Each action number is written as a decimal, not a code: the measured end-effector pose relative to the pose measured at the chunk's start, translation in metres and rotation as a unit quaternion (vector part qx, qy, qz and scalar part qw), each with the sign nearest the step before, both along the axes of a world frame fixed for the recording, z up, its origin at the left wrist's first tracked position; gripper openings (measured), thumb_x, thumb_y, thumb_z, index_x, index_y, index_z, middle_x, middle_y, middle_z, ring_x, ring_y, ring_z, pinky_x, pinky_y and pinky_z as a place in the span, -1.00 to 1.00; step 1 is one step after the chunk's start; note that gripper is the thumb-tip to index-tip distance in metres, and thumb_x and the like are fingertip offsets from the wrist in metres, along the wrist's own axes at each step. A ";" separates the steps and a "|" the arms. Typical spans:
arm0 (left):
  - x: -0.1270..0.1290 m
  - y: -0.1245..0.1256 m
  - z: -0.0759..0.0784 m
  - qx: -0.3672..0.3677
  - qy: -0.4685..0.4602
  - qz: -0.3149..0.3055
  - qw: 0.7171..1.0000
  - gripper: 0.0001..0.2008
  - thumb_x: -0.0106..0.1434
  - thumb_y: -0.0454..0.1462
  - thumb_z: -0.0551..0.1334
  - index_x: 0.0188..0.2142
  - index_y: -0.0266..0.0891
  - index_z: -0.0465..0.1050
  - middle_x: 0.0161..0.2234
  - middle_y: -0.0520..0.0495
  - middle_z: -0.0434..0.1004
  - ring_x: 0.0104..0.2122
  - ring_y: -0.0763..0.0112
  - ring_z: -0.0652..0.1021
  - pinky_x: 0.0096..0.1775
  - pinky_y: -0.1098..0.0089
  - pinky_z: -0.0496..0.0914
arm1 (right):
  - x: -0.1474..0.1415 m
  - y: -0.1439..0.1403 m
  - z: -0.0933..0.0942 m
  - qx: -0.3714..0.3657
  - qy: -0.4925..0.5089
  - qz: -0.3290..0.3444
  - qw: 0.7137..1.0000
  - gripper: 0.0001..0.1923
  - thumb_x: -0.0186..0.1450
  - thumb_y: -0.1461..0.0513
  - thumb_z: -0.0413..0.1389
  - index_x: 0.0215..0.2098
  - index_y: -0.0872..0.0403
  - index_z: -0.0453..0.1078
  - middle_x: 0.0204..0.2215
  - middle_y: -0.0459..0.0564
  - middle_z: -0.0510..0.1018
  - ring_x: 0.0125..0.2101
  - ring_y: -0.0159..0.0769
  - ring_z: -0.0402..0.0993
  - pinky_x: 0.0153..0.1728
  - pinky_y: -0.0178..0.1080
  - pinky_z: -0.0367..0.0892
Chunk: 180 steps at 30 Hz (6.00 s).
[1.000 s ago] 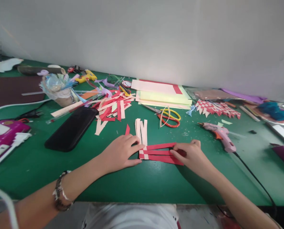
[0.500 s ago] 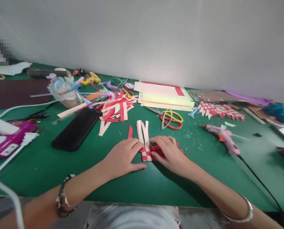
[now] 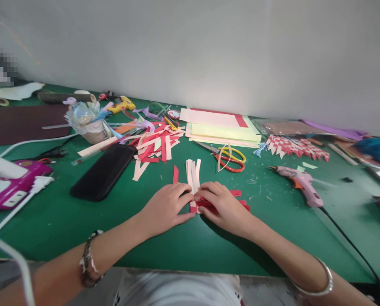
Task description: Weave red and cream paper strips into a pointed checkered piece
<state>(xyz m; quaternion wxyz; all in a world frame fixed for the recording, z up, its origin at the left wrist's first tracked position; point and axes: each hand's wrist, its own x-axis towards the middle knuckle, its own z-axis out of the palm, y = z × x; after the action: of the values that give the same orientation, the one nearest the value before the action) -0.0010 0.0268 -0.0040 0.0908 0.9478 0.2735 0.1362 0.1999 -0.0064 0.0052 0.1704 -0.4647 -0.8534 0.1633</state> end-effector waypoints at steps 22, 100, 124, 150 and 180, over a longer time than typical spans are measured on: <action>0.002 0.002 -0.002 0.007 0.023 -0.028 0.999 -0.68 0.25 -0.17 0.12 -0.04 -0.24 0.33 -0.02 -0.15 0.39 -0.05 0.21 0.41 -0.04 0.18 0.30 | 0.015 0.001 0.001 -0.009 -0.113 -0.108 0.988 -0.96 0.19 0.30 0.11 -0.36 0.08 0.35 -0.33 -0.03 0.46 -0.27 -0.22 0.34 -0.27 -0.17 0.15; 0.000 0.002 -0.007 -0.012 -0.015 0.036 0.999 -0.62 0.19 -0.11 0.16 -0.03 -0.18 0.35 -0.06 -0.14 0.35 -0.06 0.18 0.36 -0.04 0.13 0.25 | 0.007 0.024 -0.008 -0.037 0.024 -0.035 0.998 -0.75 0.25 0.30 -0.05 -0.13 0.06 0.34 -0.14 0.06 0.39 -0.13 -0.22 0.28 -0.10 -0.12 0.20; 0.001 0.004 -0.007 -0.028 -0.024 0.038 0.999 -0.63 0.16 -0.11 0.19 -0.05 -0.14 0.39 -0.09 -0.12 0.36 -0.08 0.16 0.36 -0.05 0.12 0.26 | -0.008 0.081 -0.025 -0.026 0.031 -0.081 0.996 -0.53 0.15 0.17 0.07 0.03 0.12 0.24 -0.12 0.12 0.24 -0.05 -0.12 0.21 0.00 -0.08 0.16; 0.000 0.002 -0.005 -0.013 -0.014 0.030 0.999 -0.64 0.20 -0.12 0.16 -0.03 -0.15 0.37 -0.08 -0.15 0.32 -0.09 0.16 0.36 -0.05 0.12 0.25 | -0.004 0.090 -0.030 -0.035 0.183 -0.151 0.971 -0.71 0.09 0.31 0.04 -0.19 0.09 0.21 -0.45 -0.12 0.33 -0.49 -0.39 0.26 -0.39 -0.29 0.27; 0.005 0.003 -0.002 0.124 -0.006 -0.021 0.992 -0.67 0.25 -0.03 0.11 -0.25 -0.25 0.41 -0.30 -0.05 0.48 -0.30 0.31 0.45 -0.19 0.30 0.24 | 0.019 0.027 0.013 -0.052 0.044 0.071 0.995 -0.52 0.13 0.09 0.16 -0.03 0.03 0.18 -0.12 0.03 0.36 -0.12 -0.20 0.27 -0.12 -0.11 0.26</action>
<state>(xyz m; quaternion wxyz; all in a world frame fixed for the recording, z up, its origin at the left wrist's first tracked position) 0.0044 0.0293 -0.0064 -0.0235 0.9564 0.2343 0.1726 0.2193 0.0209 0.0187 0.1714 -0.4039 -0.8661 0.2395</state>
